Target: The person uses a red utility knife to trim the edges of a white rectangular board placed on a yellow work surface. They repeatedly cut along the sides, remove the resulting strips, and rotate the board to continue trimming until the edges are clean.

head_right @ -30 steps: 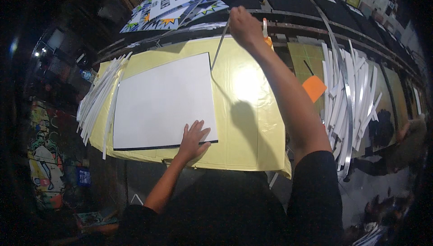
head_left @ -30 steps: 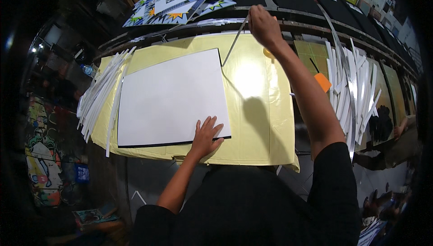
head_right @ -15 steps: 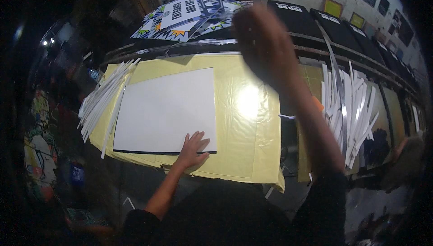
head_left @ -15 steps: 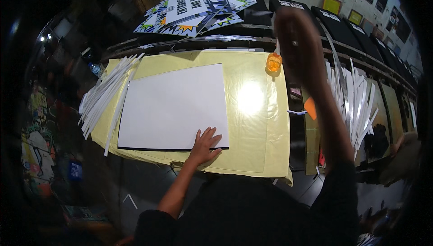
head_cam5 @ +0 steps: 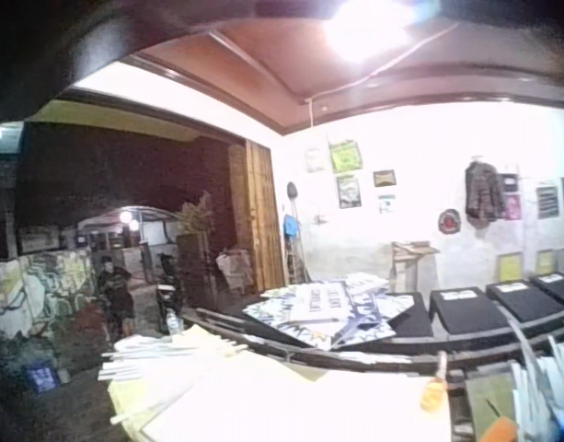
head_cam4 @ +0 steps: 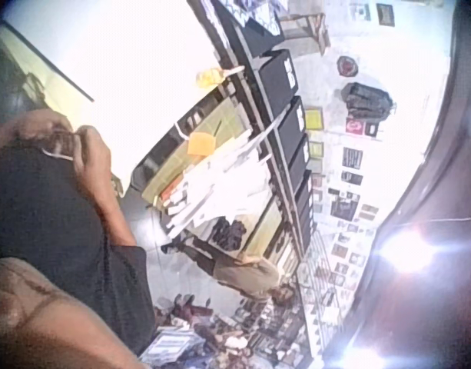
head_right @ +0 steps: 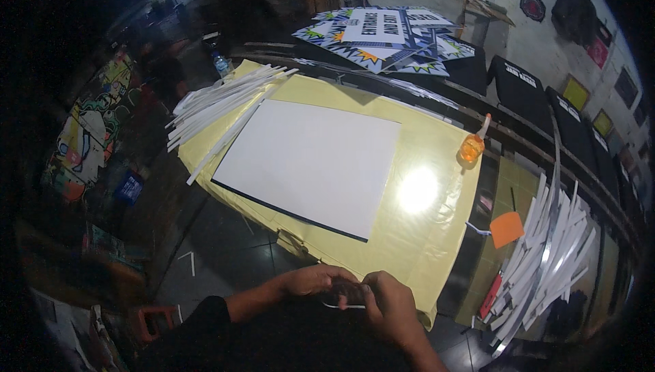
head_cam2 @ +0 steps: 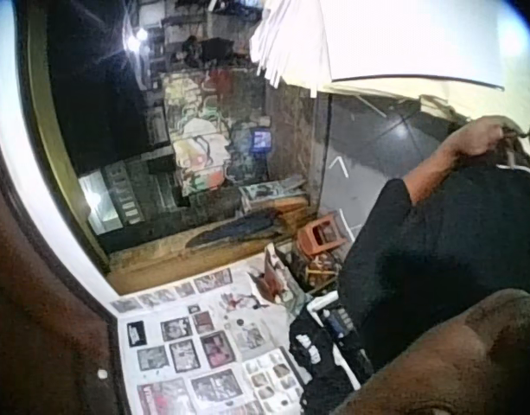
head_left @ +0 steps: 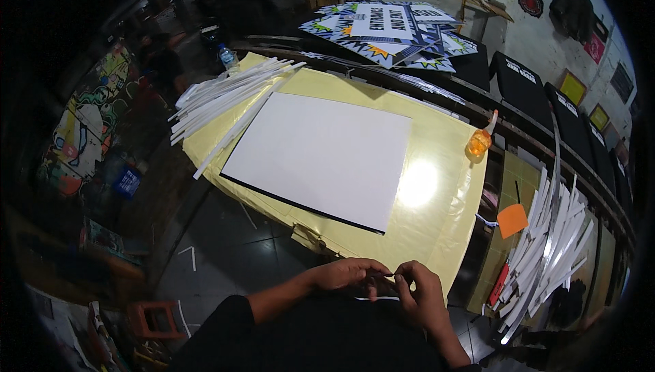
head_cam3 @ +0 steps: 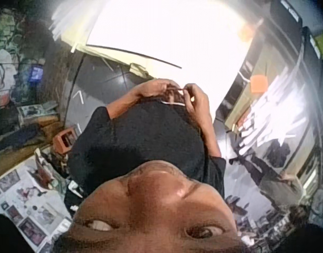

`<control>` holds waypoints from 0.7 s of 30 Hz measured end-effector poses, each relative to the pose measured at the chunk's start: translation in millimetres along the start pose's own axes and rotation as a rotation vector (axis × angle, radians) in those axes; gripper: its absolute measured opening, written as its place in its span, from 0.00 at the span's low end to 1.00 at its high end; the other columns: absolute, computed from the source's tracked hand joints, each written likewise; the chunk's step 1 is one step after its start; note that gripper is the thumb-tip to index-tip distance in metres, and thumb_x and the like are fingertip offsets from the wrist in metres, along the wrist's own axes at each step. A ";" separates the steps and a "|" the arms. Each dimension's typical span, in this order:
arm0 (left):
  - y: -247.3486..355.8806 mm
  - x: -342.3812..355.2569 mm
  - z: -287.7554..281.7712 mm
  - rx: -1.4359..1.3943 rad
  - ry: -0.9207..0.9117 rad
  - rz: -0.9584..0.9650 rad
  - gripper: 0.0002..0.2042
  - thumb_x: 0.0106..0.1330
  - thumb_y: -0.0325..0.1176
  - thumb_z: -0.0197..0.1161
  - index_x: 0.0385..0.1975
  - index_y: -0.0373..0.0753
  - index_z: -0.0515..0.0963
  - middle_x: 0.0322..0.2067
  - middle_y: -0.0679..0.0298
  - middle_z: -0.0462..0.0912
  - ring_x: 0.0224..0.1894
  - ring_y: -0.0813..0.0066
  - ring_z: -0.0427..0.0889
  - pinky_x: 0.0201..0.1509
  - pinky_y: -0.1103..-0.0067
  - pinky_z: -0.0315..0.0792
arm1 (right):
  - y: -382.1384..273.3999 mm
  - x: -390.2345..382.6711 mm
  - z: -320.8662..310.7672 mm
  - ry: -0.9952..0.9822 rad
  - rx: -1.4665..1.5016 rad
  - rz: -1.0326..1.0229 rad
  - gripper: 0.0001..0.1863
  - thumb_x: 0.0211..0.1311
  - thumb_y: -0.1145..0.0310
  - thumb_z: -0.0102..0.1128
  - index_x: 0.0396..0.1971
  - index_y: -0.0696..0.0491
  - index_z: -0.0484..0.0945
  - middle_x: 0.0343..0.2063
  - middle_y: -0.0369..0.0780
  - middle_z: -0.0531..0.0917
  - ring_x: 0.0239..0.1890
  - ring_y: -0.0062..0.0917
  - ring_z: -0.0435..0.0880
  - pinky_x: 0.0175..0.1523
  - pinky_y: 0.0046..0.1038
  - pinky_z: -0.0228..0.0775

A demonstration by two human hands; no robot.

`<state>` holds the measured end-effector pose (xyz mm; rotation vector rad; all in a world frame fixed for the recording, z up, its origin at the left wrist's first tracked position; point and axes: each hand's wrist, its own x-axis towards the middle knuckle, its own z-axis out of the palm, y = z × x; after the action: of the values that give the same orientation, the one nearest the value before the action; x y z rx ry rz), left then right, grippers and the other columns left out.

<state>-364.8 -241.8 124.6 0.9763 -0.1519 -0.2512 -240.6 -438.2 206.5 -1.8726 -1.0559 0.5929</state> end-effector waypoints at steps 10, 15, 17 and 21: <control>-8.0 -114.4 -20.5 0.313 0.565 0.090 0.06 0.69 0.28 0.61 0.42 0.35 0.79 0.34 0.64 0.83 0.36 0.79 0.81 0.41 0.79 0.76 | -27.4 25.5 92.3 -0.135 0.032 -0.175 0.08 0.58 0.77 0.64 0.38 0.58 0.77 0.32 0.43 0.79 0.33 0.30 0.81 0.40 0.29 0.72; -38.0 -161.7 -55.1 0.869 0.943 0.026 0.08 0.62 0.26 0.64 0.41 0.36 0.81 0.33 0.61 0.86 0.34 0.76 0.85 0.40 0.77 0.77 | -14.7 55.5 169.9 0.031 -0.160 -0.275 0.08 0.55 0.79 0.65 0.32 0.56 0.74 0.28 0.45 0.75 0.31 0.42 0.78 0.35 0.35 0.70; -75.1 -197.4 -90.0 1.000 0.999 -0.008 0.10 0.61 0.26 0.64 0.42 0.36 0.81 0.33 0.60 0.86 0.37 0.69 0.87 0.41 0.75 0.78 | -33.6 60.2 184.1 0.049 -0.135 -0.264 0.07 0.56 0.79 0.63 0.32 0.55 0.74 0.29 0.44 0.76 0.31 0.43 0.79 0.34 0.35 0.71; -135.0 -281.1 -126.0 0.988 1.045 -0.086 0.11 0.62 0.28 0.66 0.43 0.35 0.79 0.38 0.53 0.84 0.41 0.62 0.87 0.43 0.73 0.78 | -35.0 54.5 192.9 0.193 -0.257 -0.265 0.07 0.57 0.77 0.62 0.33 0.54 0.74 0.31 0.44 0.76 0.32 0.44 0.80 0.35 0.37 0.72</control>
<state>-623.9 -135.3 -61.6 1.9721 0.8000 0.3226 -368.8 -294.1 141.5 -1.9190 -1.2697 0.1245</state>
